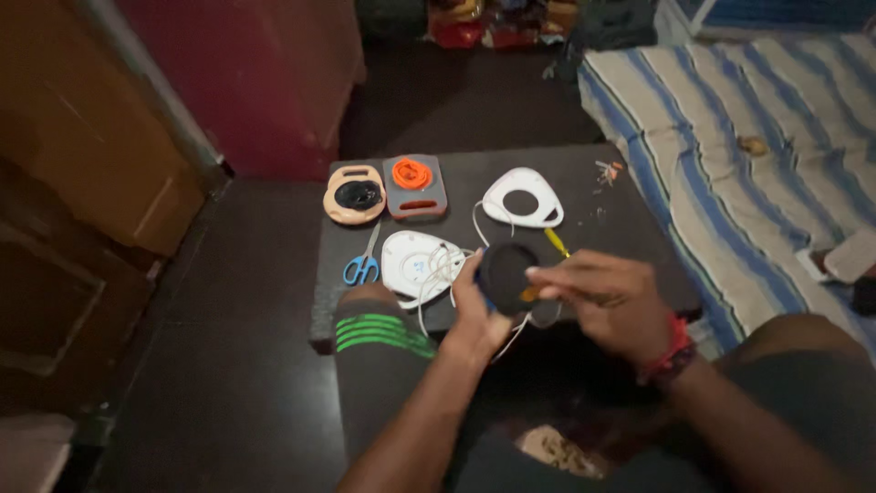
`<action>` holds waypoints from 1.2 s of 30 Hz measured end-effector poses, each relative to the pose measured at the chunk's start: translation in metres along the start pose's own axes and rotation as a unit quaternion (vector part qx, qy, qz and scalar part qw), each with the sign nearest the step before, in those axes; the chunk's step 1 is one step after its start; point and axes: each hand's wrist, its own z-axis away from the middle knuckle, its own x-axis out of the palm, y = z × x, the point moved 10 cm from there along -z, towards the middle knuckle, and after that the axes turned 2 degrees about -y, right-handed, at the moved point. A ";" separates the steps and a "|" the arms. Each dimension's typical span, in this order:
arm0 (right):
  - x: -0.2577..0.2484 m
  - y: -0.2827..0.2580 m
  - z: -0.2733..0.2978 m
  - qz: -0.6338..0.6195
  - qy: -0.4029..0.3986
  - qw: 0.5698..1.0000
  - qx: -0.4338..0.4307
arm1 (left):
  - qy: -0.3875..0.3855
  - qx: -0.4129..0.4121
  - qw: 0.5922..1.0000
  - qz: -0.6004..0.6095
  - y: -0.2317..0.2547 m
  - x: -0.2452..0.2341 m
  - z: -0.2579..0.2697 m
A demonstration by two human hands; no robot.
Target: The person uses a screwdriver to remove screws from a white plastic electrical device, opens the casing to reveal internal components, and then works on a black circular component with a wire. The person handles the device parts and tools on a small table.
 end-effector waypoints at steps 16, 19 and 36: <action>0.012 0.071 0.014 -0.127 0.166 0.970 0.120 | 0.053 0.086 0.994 0.047 0.015 -0.029 -0.025; 0.007 0.109 0.022 -0.116 0.190 0.957 0.186 | 0.024 0.097 0.994 0.050 0.004 -0.032 -0.039; 0.025 0.161 0.026 -0.188 0.037 0.970 0.151 | 0.091 0.059 0.994 0.024 -0.013 -0.077 -0.069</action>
